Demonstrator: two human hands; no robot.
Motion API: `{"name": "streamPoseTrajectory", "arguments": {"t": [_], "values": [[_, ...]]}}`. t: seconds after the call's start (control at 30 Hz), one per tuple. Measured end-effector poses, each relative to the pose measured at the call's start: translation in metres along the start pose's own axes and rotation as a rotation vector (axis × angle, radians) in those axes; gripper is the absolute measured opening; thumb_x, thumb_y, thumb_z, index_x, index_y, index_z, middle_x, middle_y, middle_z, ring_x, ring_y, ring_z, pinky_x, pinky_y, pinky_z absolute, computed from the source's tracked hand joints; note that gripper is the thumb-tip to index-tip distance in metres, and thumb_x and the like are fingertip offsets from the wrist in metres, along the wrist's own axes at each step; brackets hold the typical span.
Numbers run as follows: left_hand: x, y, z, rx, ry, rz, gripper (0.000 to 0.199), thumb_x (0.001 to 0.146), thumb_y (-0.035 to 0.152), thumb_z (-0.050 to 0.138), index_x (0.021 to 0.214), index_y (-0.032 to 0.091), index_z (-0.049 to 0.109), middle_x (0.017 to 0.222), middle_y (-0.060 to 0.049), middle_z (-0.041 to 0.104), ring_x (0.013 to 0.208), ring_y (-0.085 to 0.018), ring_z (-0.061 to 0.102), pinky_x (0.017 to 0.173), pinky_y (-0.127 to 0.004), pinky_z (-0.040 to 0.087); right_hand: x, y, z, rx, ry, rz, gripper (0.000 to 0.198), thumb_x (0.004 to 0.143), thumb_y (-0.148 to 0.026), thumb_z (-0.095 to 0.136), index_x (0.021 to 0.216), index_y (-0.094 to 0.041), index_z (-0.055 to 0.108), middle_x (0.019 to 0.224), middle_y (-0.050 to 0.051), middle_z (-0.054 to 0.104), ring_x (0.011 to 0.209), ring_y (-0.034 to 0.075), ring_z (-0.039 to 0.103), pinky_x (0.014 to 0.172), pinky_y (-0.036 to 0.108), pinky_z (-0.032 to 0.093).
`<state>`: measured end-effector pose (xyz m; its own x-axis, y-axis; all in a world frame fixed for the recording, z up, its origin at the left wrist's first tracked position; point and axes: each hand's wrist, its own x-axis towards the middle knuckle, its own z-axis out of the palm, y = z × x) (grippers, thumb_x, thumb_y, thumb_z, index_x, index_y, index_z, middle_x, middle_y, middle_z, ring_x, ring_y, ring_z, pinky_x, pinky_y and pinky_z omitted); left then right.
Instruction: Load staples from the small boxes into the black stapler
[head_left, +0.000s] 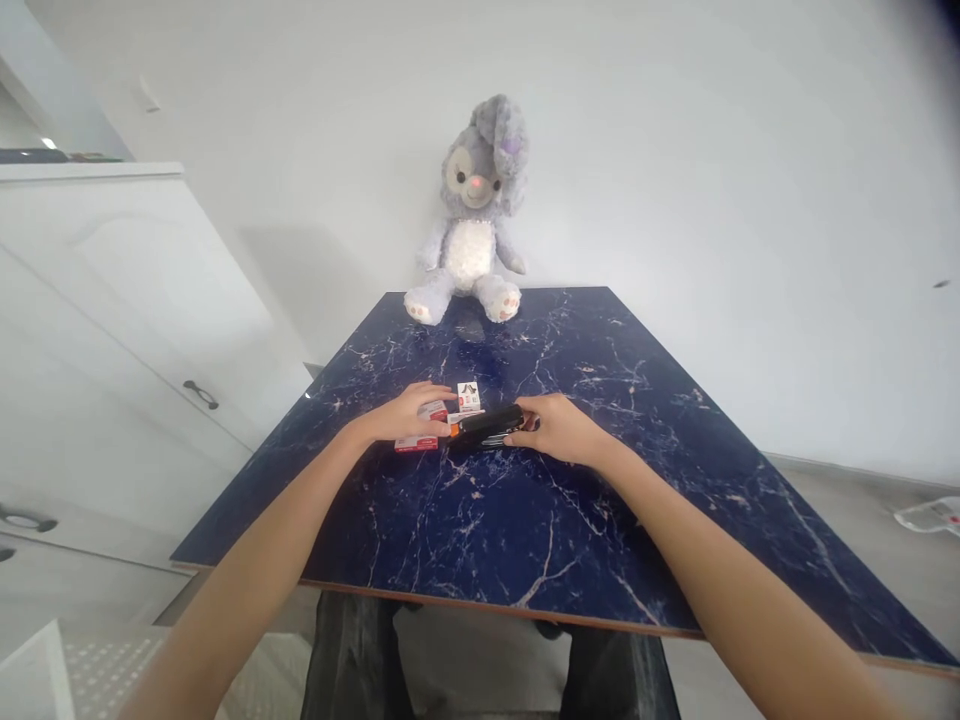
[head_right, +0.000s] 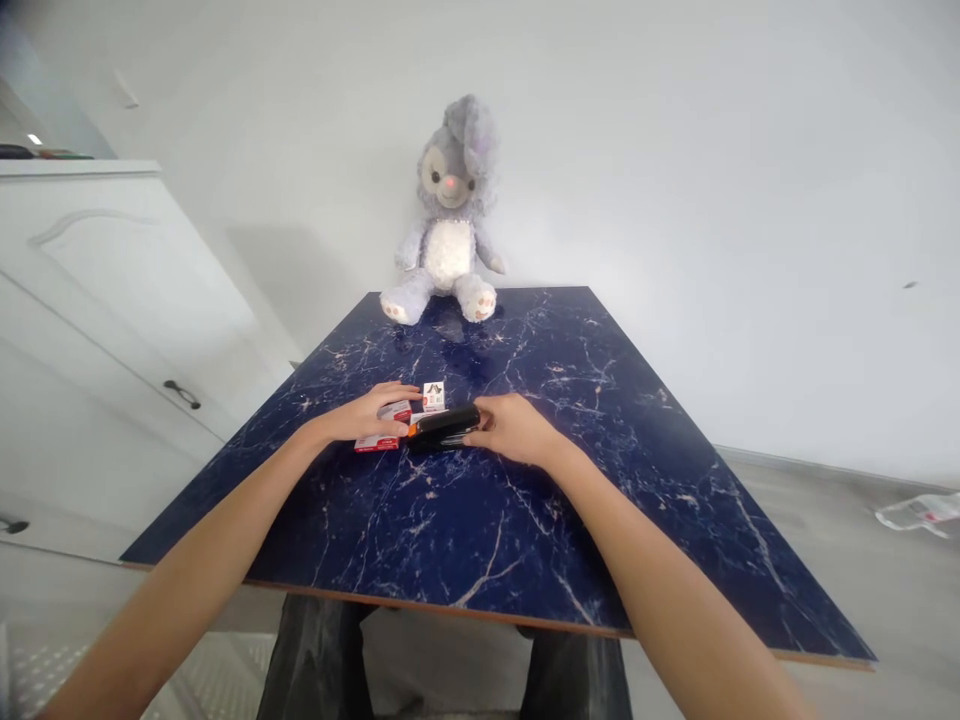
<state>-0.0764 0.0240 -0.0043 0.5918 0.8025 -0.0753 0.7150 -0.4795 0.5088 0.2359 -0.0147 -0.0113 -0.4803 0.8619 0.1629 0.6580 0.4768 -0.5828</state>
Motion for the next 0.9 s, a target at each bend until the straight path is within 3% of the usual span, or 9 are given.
{"name": "streamPoseTrajectory", "arguments": {"t": [0.27,0.53,0.7,0.8,0.9], "values": [[0.002,0.001,-0.005,0.011,-0.032,-0.064,0.074,0.079,0.067,0.065,0.145,0.036,0.051,0.157,-0.005,0.041,0.146,-0.037,0.032,0.115,-0.05,0.035,0.003,-0.002,-0.006,0.028,-0.064,0.018,0.017,0.077,-0.034,0.075,0.088,-0.023,0.07,0.079,-0.002,0.071,0.07,0.016,0.064,0.063,0.025,0.043],[-0.004,-0.002,-0.012,0.0,-0.106,-0.037,0.075,0.079,0.07,0.061,0.144,0.035,0.051,0.162,-0.003,0.034,0.15,-0.038,0.022,0.118,-0.051,0.026,-0.004,0.017,-0.034,0.021,-0.183,0.056,0.016,0.077,-0.037,0.072,0.086,-0.023,0.071,0.09,0.002,0.074,0.082,0.021,0.068,0.072,0.031,0.05],[-0.009,-0.02,-0.02,0.02,0.021,-0.083,0.079,0.075,0.069,0.066,0.142,0.027,0.055,0.154,-0.011,0.045,0.139,-0.038,0.042,0.112,-0.049,0.036,-0.014,0.035,-0.055,0.028,-0.261,0.168,0.021,0.076,-0.039,0.07,0.09,-0.023,0.071,0.091,0.003,0.075,0.082,0.023,0.069,0.076,0.036,0.053],[-0.009,-0.024,-0.023,0.046,0.078,-0.062,0.059,0.073,0.065,0.07,0.116,0.025,0.073,0.146,-0.012,0.054,0.132,-0.037,0.049,0.108,-0.048,0.04,-0.015,0.033,-0.055,0.039,-0.232,0.123,0.024,0.077,-0.039,0.07,0.096,-0.025,0.071,0.099,0.004,0.074,0.086,0.023,0.069,0.078,0.037,0.054],[-0.008,-0.02,-0.021,-0.007,0.142,-0.039,0.044,0.077,0.058,0.069,0.105,0.025,0.076,0.126,-0.01,0.068,0.114,-0.032,0.062,0.098,-0.044,0.047,-0.014,0.026,-0.049,0.022,-0.053,0.021,0.022,0.082,-0.036,0.065,0.1,-0.024,0.069,0.104,0.005,0.073,0.091,0.023,0.068,0.08,0.037,0.055]]}}
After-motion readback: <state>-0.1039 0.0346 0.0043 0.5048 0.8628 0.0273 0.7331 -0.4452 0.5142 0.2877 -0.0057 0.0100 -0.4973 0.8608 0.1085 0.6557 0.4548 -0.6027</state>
